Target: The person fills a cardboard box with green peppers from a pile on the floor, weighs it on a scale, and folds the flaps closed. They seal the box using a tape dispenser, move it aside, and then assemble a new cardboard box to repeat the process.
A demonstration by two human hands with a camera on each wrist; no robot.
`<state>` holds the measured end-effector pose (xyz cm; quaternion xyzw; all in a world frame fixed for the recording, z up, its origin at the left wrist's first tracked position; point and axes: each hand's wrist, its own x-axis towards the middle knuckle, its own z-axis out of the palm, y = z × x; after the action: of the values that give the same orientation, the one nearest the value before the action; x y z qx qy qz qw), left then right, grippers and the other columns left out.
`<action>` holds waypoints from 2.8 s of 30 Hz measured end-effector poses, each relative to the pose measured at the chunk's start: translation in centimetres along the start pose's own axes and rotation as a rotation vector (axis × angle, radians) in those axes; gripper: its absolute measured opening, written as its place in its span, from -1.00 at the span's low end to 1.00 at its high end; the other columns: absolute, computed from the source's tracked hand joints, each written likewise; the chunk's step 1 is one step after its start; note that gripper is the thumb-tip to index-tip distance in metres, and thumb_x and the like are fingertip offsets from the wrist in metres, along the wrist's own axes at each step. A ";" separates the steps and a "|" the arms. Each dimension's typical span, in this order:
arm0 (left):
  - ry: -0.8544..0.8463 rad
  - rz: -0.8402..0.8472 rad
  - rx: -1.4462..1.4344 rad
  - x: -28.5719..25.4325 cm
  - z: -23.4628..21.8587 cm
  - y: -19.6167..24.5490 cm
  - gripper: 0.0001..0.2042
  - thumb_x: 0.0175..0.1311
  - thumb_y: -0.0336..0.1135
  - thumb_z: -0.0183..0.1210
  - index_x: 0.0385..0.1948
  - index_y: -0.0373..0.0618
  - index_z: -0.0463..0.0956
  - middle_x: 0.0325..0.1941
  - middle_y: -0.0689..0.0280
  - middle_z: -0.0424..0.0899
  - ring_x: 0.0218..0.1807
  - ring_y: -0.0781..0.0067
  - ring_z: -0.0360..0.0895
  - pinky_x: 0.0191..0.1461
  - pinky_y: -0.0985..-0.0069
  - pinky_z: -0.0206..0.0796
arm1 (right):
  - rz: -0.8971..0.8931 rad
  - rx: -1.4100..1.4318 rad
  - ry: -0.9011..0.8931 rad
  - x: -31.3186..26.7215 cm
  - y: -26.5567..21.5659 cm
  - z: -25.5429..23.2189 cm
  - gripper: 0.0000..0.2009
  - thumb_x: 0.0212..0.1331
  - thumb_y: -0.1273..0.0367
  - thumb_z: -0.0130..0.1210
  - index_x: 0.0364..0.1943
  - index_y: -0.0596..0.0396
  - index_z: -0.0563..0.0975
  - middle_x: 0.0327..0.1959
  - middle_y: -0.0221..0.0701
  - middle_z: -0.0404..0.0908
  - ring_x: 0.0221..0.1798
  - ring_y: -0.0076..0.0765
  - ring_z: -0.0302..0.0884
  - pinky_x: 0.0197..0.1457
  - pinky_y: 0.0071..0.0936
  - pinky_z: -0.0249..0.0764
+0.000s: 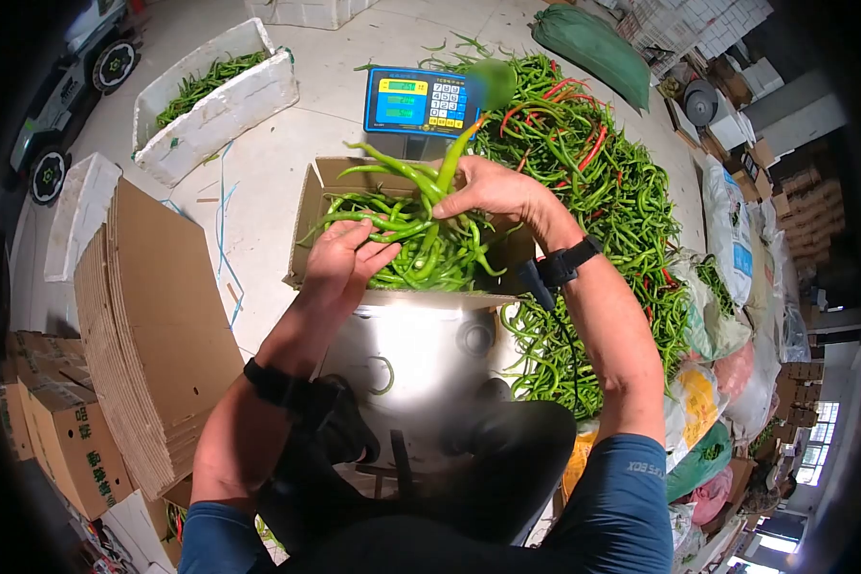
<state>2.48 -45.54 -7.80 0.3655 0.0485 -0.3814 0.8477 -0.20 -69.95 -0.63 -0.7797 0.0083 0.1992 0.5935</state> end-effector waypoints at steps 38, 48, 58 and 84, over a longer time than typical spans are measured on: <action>0.275 0.363 0.282 -4.3 1.6 3.6 -0.40 0.36 -0.44 0.03 0.37 -0.47 -0.03 0.47 -0.11 0.05 0.47 0.09 0.16 0.47 0.32 0.13 | -0.338 0.091 0.715 -8.3 -4.3 -0.5 -0.61 0.47 0.14 -0.04 0.03 0.25 0.48 -0.27 -0.28 0.65 -0.27 -0.41 0.64 -0.13 -0.44 0.58; 0.279 0.415 0.285 -4.8 1.3 3.8 -0.47 0.32 -0.45 0.10 0.29 -0.43 0.15 0.34 -0.02 0.29 0.32 0.22 0.38 0.33 0.39 0.28 | -0.291 0.253 0.997 -14.0 -1.4 -2.0 -0.58 0.49 0.01 -0.15 -0.21 0.10 0.48 -0.69 -0.63 0.22 -0.73 -0.68 0.09 -0.69 -0.63 0.02; 0.309 0.405 0.380 -5.0 1.2 4.2 -0.57 0.32 -0.51 0.10 0.21 -0.41 0.28 0.24 0.06 0.43 0.15 0.32 0.52 0.14 0.49 0.42 | 0.343 0.190 1.147 -22.1 20.5 3.5 -0.56 0.43 -0.04 -0.06 -0.46 0.00 0.37 -0.75 -0.61 0.26 -0.78 -0.62 0.14 -0.73 -0.54 0.10; 0.273 0.406 0.570 -4.4 0.7 3.1 -0.68 0.34 -0.49 0.13 0.11 -0.37 0.42 0.07 0.11 0.59 -0.01 0.32 0.60 0.03 0.44 0.49 | 0.386 0.782 0.965 -27.2 29.1 9.3 -0.82 0.42 0.28 0.05 -0.24 0.10 0.48 -0.51 -0.48 0.45 -0.50 -0.53 0.39 -0.36 -0.46 0.53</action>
<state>1.36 -41.89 -3.88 0.6364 -0.0203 -0.1516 0.7561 -35.26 -76.01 -20.73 -0.4923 0.4857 -0.0881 0.7169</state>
